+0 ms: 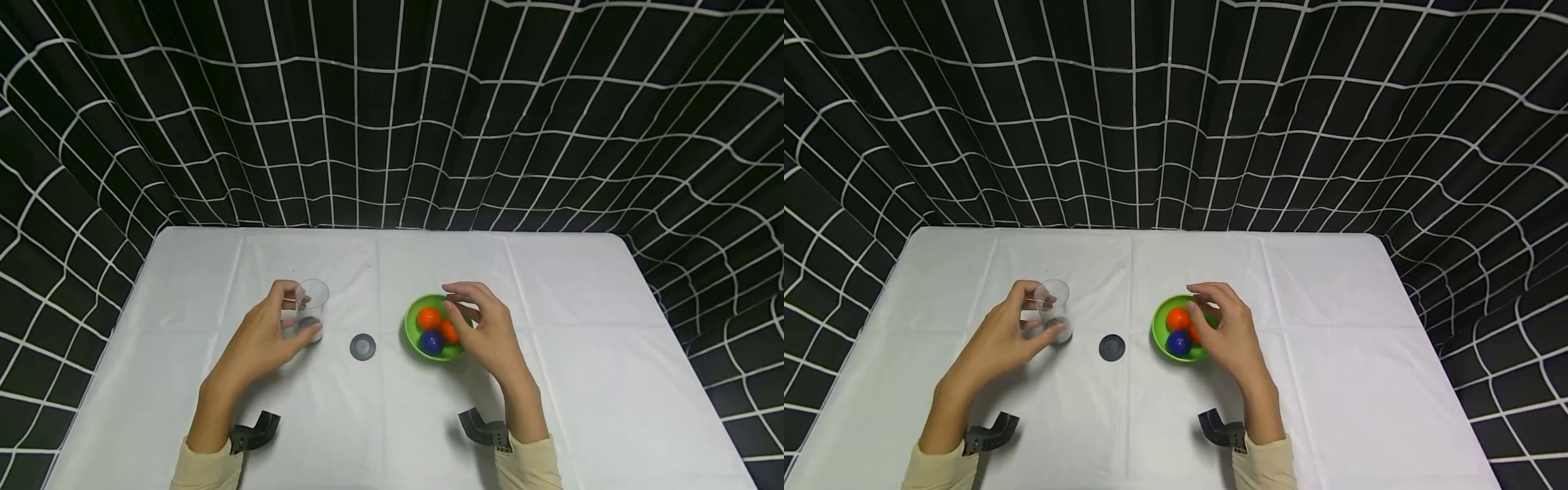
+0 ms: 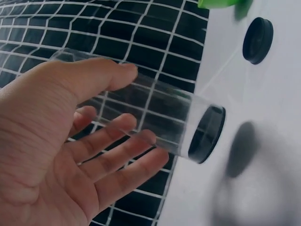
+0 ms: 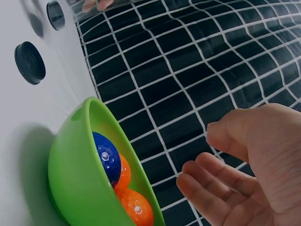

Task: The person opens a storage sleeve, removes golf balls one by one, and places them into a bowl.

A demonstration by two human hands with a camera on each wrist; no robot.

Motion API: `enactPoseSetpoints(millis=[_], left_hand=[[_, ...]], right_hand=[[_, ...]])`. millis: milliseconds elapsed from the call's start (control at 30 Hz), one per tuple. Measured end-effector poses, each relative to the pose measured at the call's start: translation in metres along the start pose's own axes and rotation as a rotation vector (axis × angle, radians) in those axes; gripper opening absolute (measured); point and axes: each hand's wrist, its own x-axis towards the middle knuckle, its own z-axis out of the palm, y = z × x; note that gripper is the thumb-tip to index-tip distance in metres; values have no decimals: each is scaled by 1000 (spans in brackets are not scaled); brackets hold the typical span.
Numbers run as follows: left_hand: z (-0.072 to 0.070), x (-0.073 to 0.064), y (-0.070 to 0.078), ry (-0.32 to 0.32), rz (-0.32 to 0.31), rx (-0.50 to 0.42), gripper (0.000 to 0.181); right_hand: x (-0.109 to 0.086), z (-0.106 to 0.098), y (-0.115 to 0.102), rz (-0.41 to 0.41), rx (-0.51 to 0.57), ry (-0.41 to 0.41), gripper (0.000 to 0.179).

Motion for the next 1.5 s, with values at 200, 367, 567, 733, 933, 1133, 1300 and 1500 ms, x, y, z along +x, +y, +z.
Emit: enactPoseSetpoints(millis=[200,367,567,733,933,1133,1300,1500], left_hand=[[2,5,-6,-17,-1,-42,54],[7,7,-16,-39,-7,-69,51],[8,3,-25,-74,-30,-121,50],[4,1,-29,-93,-24,-144,50],[1,2,-29,-98,-21,-167,52],[1,1,-30,-96,-1,-51,70],[-6,-3,-31,-101,10,104,91],[-14,-7,-30,-135,21,205,87]], right_hand=[[-1,-3,-1,4,-6,13,25],[-1,-1,-1,14,4,7,26],[-3,1,-1,32,-3,-6,31],[-3,2,0,46,-2,-14,35],[-2,1,1,46,10,-15,34],[-2,-5,2,53,30,-4,33],[-5,-11,6,62,55,37,31],[-7,-18,11,26,29,53,29]])
